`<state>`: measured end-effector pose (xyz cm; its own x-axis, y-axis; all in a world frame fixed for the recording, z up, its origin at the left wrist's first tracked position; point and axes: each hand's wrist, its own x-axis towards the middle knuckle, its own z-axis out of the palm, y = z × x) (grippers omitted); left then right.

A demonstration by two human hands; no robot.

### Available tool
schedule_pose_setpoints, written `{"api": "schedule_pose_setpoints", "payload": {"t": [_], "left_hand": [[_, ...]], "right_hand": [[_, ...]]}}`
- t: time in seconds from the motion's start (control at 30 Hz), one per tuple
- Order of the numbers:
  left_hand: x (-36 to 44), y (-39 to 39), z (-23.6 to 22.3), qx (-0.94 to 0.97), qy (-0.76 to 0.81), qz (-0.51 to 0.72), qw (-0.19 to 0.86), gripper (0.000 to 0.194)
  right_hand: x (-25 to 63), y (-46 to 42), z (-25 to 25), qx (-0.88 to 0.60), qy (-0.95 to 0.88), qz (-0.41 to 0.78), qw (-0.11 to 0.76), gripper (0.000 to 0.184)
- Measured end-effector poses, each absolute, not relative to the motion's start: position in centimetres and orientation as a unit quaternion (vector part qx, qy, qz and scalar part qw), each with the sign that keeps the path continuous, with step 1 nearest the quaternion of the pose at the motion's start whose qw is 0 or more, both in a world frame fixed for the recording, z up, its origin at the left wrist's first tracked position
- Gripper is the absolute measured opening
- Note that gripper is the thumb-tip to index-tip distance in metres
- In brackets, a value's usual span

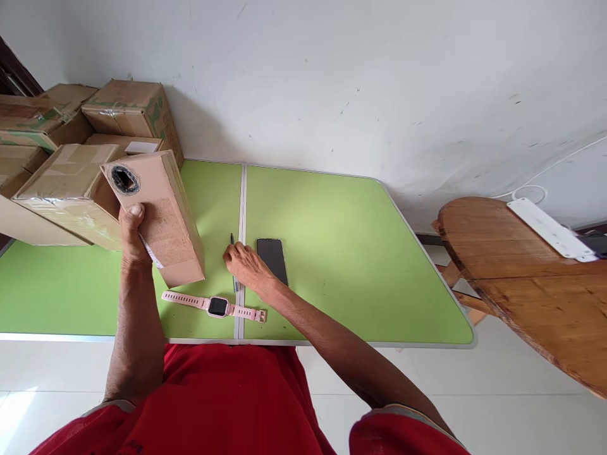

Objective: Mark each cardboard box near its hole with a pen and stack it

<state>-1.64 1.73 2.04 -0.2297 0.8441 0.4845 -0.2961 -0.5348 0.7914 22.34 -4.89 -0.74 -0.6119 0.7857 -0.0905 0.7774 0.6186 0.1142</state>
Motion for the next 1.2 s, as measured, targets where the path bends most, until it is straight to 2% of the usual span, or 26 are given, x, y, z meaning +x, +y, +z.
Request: {"api": "schedule_pose_setpoints", "payload": {"t": [0.1, 0.23, 0.37, 0.53, 0.63, 0.73, 0.83, 0.9, 1.0, 1.1, 1.2], "left_hand": [[-1.6, 1.6, 2.2, 0.480, 0.277, 0.732, 0.397, 0.045], [-1.7, 1.6, 2.3, 0.482, 0.273, 0.731, 0.398, 0.045], [-1.6, 1.8, 2.2, 0.484, 0.263, 0.735, 0.396, 0.048], [-1.6, 2.0, 2.0, 0.489, 0.262, 0.733, 0.394, 0.051], [-1.6, 2.0, 2.0, 0.483, 0.262, 0.736, 0.396, 0.046], [-1.7, 2.0, 1.9, 0.487, 0.269, 0.733, 0.392, 0.044], [-1.8, 2.1, 1.6, 0.490, 0.280, 0.730, 0.386, 0.046], [-1.8, 2.2, 1.5, 0.490, 0.287, 0.728, 0.385, 0.047], [-1.8, 2.1, 1.5, 0.487, 0.286, 0.730, 0.385, 0.048], [-1.7, 2.0, 1.4, 0.484, 0.286, 0.729, 0.390, 0.047], [-1.6, 1.8, 1.3, 0.486, 0.300, 0.720, 0.395, 0.051]], "right_hand": [[23.1, -5.4, -0.4, 0.479, 0.876, 0.016, 0.048, 0.056], [25.2, -7.8, 0.4, 0.614, 0.789, 0.013, 0.024, 0.040], [26.2, -11.1, 1.2, 0.791, 0.605, -0.090, 0.025, 0.076], [26.2, -11.7, 1.3, 0.821, 0.533, -0.202, -0.009, 0.075], [27.0, -11.0, 0.8, 0.821, 0.500, -0.261, -0.090, 0.080], [27.9, -10.7, 0.1, 0.799, 0.448, -0.343, -0.208, 0.068], [28.5, -10.8, -0.4, 0.752, 0.430, -0.421, -0.269, 0.043], [28.7, -11.0, -0.5, 0.719, 0.419, -0.464, -0.304, 0.034], [28.8, -11.8, -0.5, 0.635, 0.370, -0.575, -0.360, 0.036], [28.3, -13.0, -0.3, 0.478, 0.273, -0.721, -0.420, 0.042], [27.3, -13.3, 0.8, 0.380, 0.249, -0.756, -0.472, 0.042]]}}
